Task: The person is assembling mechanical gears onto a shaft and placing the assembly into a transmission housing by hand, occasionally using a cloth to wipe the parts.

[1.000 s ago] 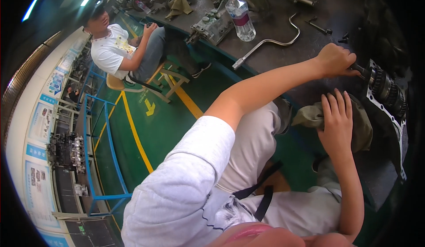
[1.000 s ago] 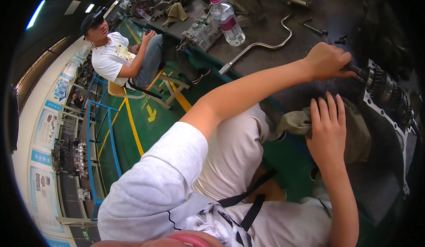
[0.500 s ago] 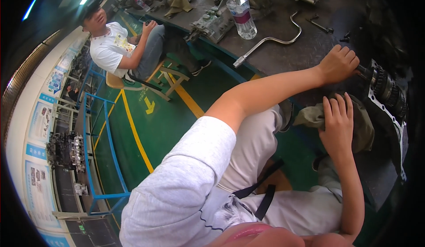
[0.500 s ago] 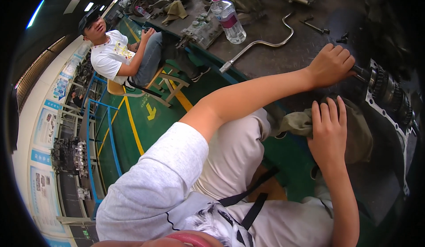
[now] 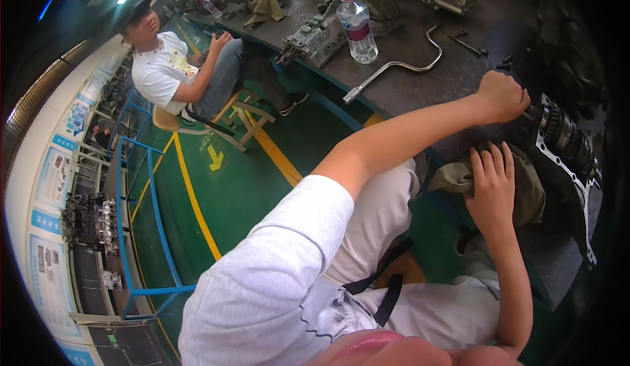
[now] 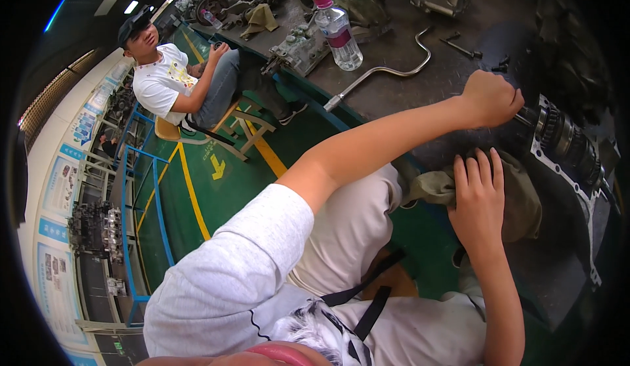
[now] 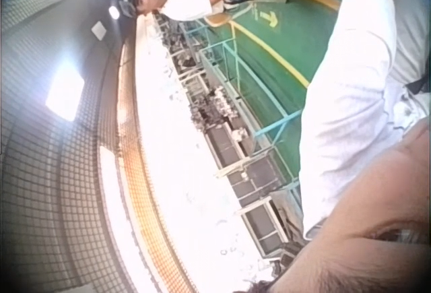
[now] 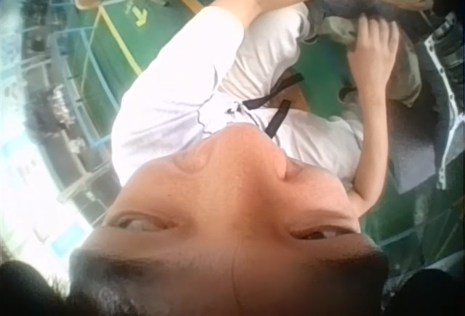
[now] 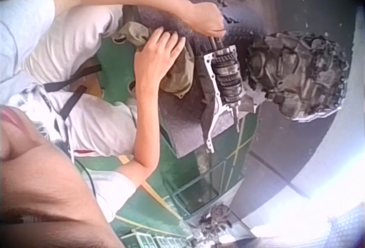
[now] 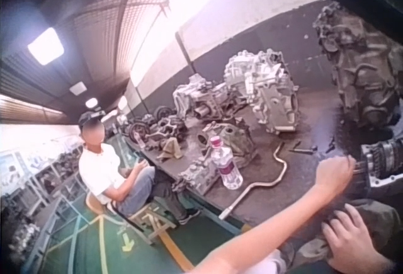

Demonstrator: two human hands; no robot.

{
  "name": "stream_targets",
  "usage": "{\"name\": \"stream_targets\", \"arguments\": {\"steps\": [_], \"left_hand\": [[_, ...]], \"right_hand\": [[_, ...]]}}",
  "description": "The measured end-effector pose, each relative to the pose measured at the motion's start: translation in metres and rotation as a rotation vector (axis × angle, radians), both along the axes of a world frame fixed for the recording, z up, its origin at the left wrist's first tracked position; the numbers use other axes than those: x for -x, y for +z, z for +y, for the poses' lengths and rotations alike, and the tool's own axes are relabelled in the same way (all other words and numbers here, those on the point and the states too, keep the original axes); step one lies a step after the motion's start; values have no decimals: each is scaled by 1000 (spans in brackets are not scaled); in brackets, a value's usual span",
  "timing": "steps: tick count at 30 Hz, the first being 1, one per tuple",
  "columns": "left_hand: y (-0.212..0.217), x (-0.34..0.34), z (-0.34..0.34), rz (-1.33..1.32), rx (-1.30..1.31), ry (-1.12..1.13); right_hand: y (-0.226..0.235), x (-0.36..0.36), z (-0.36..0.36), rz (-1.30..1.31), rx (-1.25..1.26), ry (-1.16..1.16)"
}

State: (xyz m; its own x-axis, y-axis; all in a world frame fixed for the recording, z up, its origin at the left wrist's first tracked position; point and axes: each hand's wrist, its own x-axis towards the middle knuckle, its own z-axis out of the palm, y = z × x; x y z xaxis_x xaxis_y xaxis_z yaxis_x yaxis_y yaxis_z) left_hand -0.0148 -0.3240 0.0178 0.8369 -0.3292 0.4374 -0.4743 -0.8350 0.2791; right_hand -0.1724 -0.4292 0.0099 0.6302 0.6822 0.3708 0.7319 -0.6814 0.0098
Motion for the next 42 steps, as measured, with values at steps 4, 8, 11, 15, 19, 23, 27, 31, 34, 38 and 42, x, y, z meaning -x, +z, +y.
{"name": "stream_targets", "arguments": {"steps": [4, 8, 11, 15, 19, 23, 27, 31, 34, 38, 42], "left_hand": [[9, -22, 1, 225, 24, -36], [5, -23, 1, 309, 5, -9], [10, -12, 7, 201, 19, 12], [-6, -10, 1, 68, 50, 25], [5, -11, -4, 34, 141, 9], [1, -10, 14, 20, 191, -5], [-5, -12, 14, 31, 194, -18], [-4, -4, 11, 29, 175, -14], [-5, -1, 17, 29, 154, -46], [4, -2, 35, 121, 141, -51], [2, -2, 34, 140, 117, -68]], "right_hand": [[1, -3, 4, 0, 17, 0], [3, -4, 8, 5, 41, -11], [0, -3, 8, 9, 29, -6], [-10, -6, 5, -10, 37, 8], [6, -2, 0, 18, 77, -45], [13, -4, 16, -12, 54, 14], [9, -3, 10, -9, -9, 18], [23, -7, 7, -91, -184, 77], [14, -10, 7, -107, -185, 42], [14, -7, 8, -53, -116, 96], [10, -8, 9, -68, -151, 58]]}}
